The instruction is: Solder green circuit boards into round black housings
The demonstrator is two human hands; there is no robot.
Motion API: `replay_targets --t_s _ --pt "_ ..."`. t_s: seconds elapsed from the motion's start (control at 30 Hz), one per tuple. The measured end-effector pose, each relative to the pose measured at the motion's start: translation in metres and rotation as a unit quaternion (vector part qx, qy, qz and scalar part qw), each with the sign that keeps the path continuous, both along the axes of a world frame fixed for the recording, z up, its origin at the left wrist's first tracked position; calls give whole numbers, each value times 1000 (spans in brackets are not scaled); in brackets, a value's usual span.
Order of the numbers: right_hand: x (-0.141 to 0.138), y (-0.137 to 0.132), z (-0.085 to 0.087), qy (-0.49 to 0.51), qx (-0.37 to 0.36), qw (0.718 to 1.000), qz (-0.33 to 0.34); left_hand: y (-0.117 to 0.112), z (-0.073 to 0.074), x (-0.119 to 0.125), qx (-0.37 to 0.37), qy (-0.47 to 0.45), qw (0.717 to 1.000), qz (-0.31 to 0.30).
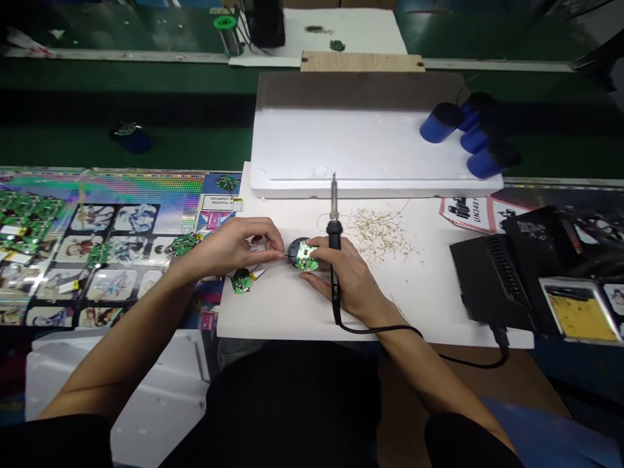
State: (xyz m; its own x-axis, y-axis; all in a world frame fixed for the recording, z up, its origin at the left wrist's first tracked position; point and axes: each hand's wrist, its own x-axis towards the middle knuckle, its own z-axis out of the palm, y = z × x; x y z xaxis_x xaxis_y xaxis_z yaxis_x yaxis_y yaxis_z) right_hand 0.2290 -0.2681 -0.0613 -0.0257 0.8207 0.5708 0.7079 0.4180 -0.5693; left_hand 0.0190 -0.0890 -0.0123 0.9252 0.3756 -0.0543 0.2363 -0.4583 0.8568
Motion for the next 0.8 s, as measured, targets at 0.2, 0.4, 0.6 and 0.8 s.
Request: replay_targets --t_s 0.2,0.4,0.6,0.8 --pt "-2 0 0 -37 6 999 5 -8 -3 3 -146 -11 989 4" --pt "-2 -1 -1 -41 24 999 4 -16 -12 9 -111 -86 990 -3" --pt "-4 -1 0 -44 35 998 -7 -23 -14 10 -78 -108 991 -2" --pt "-1 -2 4 -33 45 998 -21 -15 0 2 -101 -36 994 6"
